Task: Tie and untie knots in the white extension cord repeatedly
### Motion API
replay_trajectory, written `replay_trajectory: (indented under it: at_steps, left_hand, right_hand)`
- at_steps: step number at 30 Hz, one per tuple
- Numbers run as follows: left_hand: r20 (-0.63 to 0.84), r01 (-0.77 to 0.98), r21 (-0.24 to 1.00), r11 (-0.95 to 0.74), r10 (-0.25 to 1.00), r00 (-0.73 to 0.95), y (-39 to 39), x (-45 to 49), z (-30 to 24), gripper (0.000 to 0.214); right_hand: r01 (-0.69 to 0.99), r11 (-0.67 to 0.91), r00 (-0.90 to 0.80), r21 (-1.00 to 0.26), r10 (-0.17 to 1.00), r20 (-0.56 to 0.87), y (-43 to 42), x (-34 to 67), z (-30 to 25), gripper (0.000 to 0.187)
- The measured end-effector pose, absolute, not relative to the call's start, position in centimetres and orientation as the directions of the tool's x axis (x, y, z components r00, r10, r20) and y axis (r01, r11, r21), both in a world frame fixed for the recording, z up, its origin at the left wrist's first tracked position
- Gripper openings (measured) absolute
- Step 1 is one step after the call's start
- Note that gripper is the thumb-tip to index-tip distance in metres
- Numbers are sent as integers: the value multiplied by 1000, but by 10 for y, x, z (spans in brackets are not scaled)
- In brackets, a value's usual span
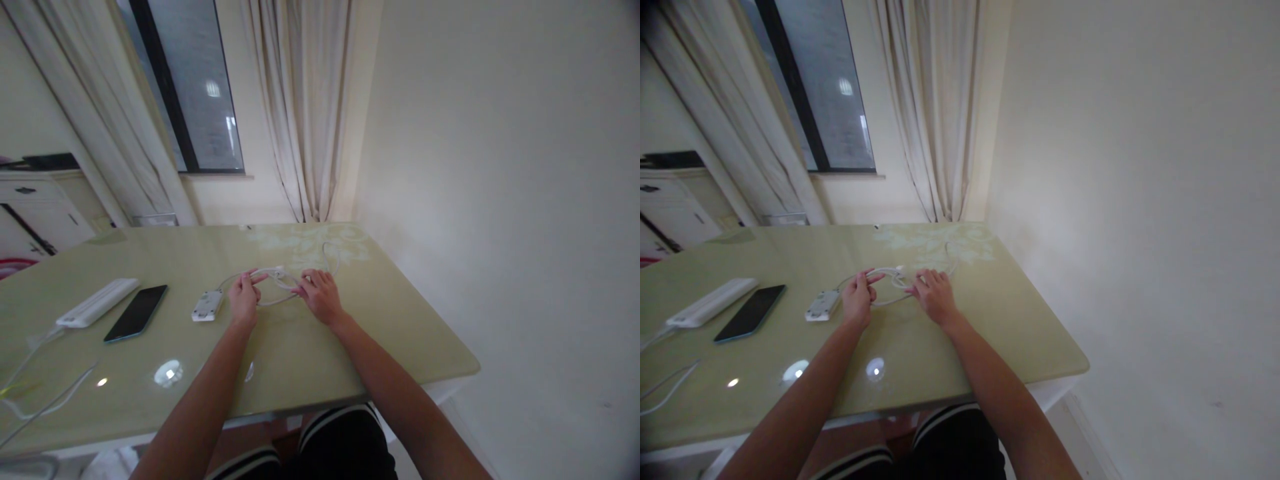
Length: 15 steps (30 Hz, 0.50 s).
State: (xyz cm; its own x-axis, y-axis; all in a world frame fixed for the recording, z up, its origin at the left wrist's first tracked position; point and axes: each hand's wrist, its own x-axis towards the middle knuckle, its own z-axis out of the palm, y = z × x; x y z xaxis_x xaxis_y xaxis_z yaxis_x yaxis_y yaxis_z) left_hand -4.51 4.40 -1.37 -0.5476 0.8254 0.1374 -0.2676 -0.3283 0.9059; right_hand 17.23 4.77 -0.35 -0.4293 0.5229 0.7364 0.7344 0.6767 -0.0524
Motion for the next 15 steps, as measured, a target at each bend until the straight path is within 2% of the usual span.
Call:
replay_trajectory:
  at_steps: [3, 5, 8, 11, 15]
  left_hand:
    - [111, -222, 928, -299, 790, -603, 45, -51, -15, 19]
    - [119, -196, 936, -293, 786, -606, 46, -54, -16, 19]
    - [146, -201, 925, -323, 789, -597, 47, -53, -17, 20]
    - [159, -202, 927, -316, 818, -552, 46, -50, -16, 21]
    - [157, -167, 952, -258, 875, -458, 43, -44, -12, 19]
  right_hand:
    - [705, 640, -136, -307, 547, 826, 53, 187, 0, 35]
    - [612, 652, 3, -449, 565, 825, 58, 195, 1, 42]
    - [460, 660, 145, -593, 604, 784, 68, 202, -1, 46]
    - [317, 595, 332, -738, 660, 674, 75, 205, -5, 46]
    - [75, 472, 518, -879, 735, 438, 81, 207, -7, 51]
